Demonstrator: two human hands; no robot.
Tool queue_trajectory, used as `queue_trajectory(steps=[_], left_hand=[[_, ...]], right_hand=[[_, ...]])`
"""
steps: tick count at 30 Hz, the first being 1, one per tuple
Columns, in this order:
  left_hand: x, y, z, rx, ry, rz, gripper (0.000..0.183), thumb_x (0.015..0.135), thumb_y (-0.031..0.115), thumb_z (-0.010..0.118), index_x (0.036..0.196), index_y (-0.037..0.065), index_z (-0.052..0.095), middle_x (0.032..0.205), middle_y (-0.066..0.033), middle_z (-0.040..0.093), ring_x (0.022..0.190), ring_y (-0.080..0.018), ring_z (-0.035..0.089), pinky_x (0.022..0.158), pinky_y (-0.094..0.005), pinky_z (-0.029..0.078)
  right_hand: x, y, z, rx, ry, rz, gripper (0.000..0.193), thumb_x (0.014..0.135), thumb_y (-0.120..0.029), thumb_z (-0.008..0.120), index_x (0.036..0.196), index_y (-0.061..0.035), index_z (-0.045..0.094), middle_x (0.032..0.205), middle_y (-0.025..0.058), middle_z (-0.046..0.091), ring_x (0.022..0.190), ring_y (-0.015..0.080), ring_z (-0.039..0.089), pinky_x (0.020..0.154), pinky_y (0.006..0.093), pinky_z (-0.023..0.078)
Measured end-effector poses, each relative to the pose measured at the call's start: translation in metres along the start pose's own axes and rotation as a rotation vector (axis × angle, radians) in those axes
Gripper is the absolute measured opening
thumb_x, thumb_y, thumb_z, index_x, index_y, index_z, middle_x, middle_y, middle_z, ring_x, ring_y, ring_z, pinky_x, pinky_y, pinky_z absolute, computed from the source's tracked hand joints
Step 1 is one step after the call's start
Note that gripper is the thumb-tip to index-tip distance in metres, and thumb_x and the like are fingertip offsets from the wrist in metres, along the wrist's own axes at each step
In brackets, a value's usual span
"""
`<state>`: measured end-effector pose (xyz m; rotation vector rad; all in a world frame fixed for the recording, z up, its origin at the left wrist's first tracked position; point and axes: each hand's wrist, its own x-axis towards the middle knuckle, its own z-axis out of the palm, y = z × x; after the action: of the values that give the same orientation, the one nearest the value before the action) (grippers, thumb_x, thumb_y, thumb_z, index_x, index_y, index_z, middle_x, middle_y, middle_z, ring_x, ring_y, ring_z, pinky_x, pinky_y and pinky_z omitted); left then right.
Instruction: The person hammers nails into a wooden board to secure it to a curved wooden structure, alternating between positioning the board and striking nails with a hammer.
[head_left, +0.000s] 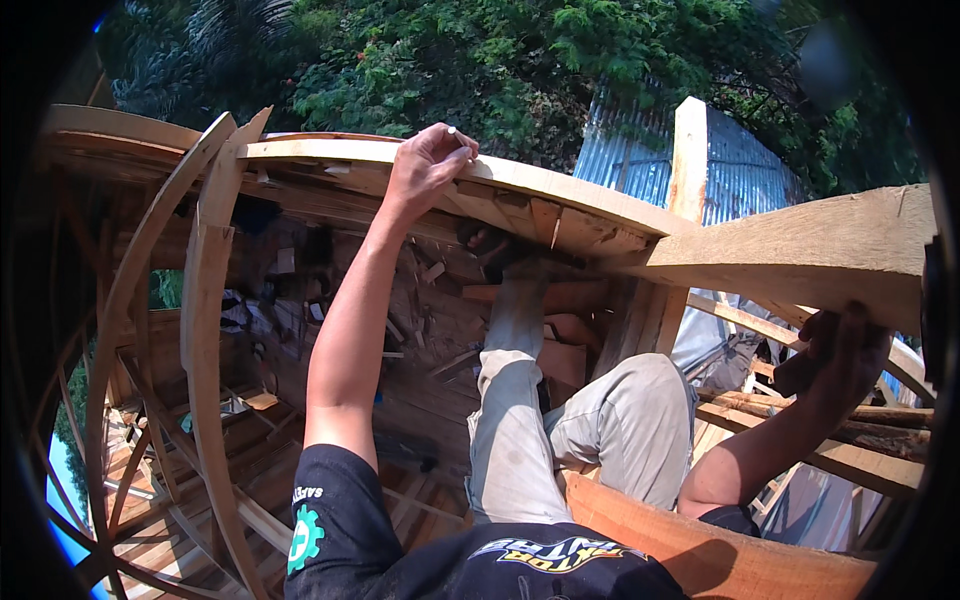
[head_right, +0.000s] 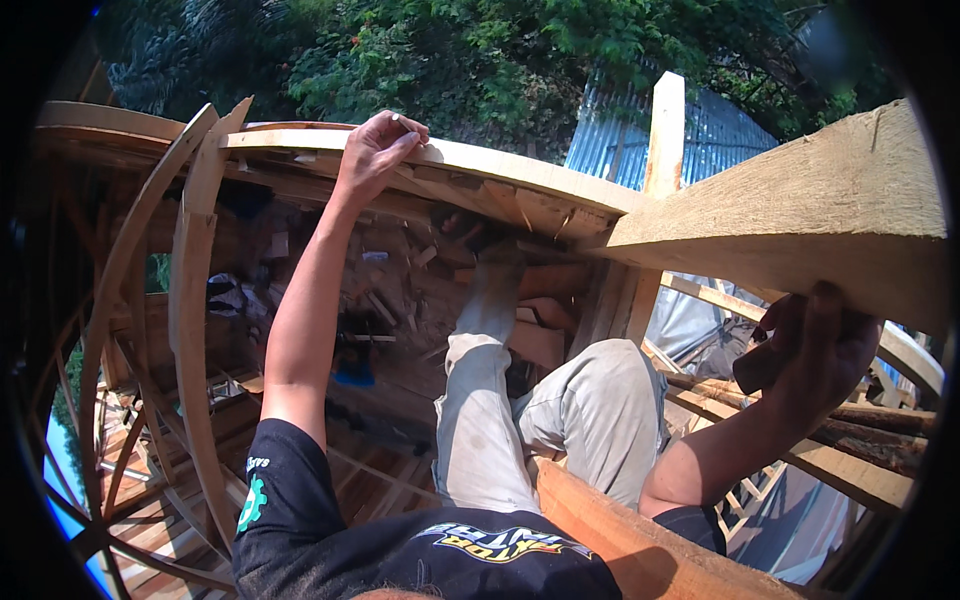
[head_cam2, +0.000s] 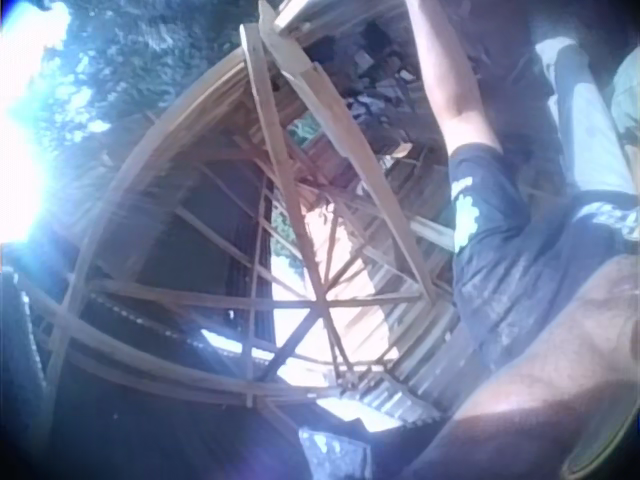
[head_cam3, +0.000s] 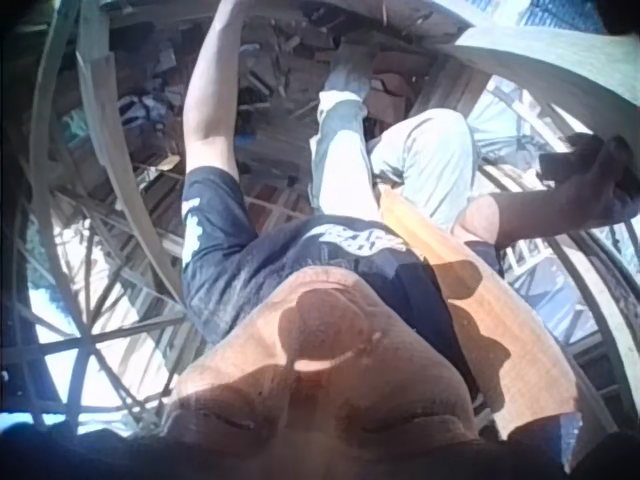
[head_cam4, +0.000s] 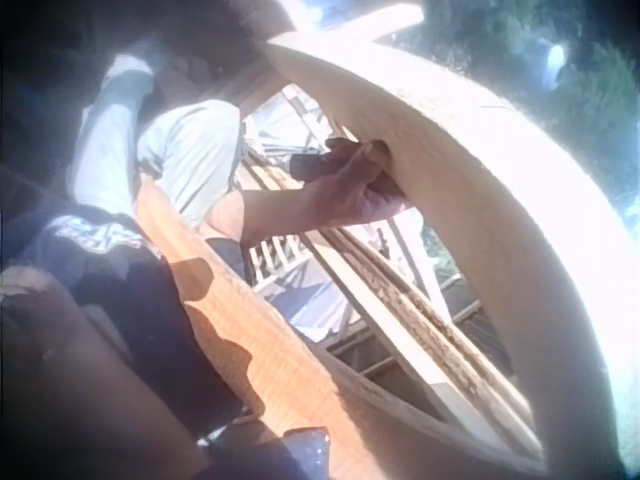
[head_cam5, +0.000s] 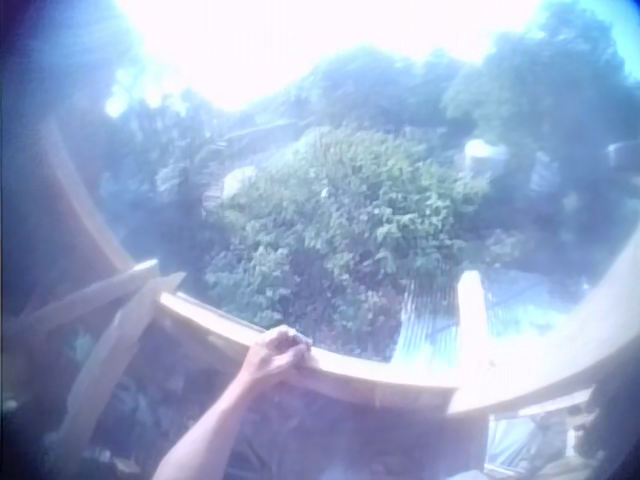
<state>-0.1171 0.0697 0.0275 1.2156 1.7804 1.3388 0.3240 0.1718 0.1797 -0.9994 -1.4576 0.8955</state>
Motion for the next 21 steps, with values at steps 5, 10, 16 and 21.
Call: queue_trajectory(steps=[5,10,16,21], left_hand=[[0.000,-0.001,0.001,0.232,0.097,0.162,0.007,0.091,0.008,0.065,0.091,0.001,0.066,0.094,-0.0023,0.070,0.085,-0.0082,0.064,0.079,-0.0255,0.051],[-0.006,0.005,0.001,0.255,0.106,0.083,0.007,0.090,0.005,0.064,0.094,0.001,0.066,0.085,-0.0039,0.071,0.083,-0.0095,0.067,0.078,-0.0265,0.052],[-0.012,0.007,0.003,0.242,0.111,0.078,0.006,0.092,0.003,0.061,0.096,0.001,0.065,0.087,-0.0039,0.072,0.084,-0.0093,0.067,0.079,-0.0260,0.052],[-0.011,0.003,0.008,0.246,0.178,0.055,0.006,0.092,0.002,0.060,0.096,0.001,0.065,0.085,-0.0039,0.071,0.082,-0.0092,0.066,0.078,-0.0253,0.052]], right_hand=[[0.001,0.002,-0.005,-0.014,-0.009,0.007,0.036,0.090,-0.025,0.072,0.110,-0.0001,0.054,0.060,0.0028,0.052,0.045,0.0094,0.047,0.045,0.0258,0.042],[0.000,-0.002,0.000,-0.023,0.000,0.020,0.038,0.090,-0.027,0.073,0.110,-0.0011,0.055,0.060,0.0023,0.051,0.046,0.0093,0.048,0.045,0.0239,0.041],[0.000,0.000,-0.001,0.000,-0.022,-0.002,0.038,0.090,-0.027,0.072,0.110,-0.0016,0.054,0.059,0.0018,0.050,0.046,0.0091,0.048,0.044,0.0236,0.041],[0.003,-0.002,-0.004,-0.031,-0.056,-0.016,0.035,0.092,-0.025,0.070,0.111,-0.0020,0.053,0.058,0.0021,0.050,0.046,0.0092,0.047,0.044,0.0250,0.042]])
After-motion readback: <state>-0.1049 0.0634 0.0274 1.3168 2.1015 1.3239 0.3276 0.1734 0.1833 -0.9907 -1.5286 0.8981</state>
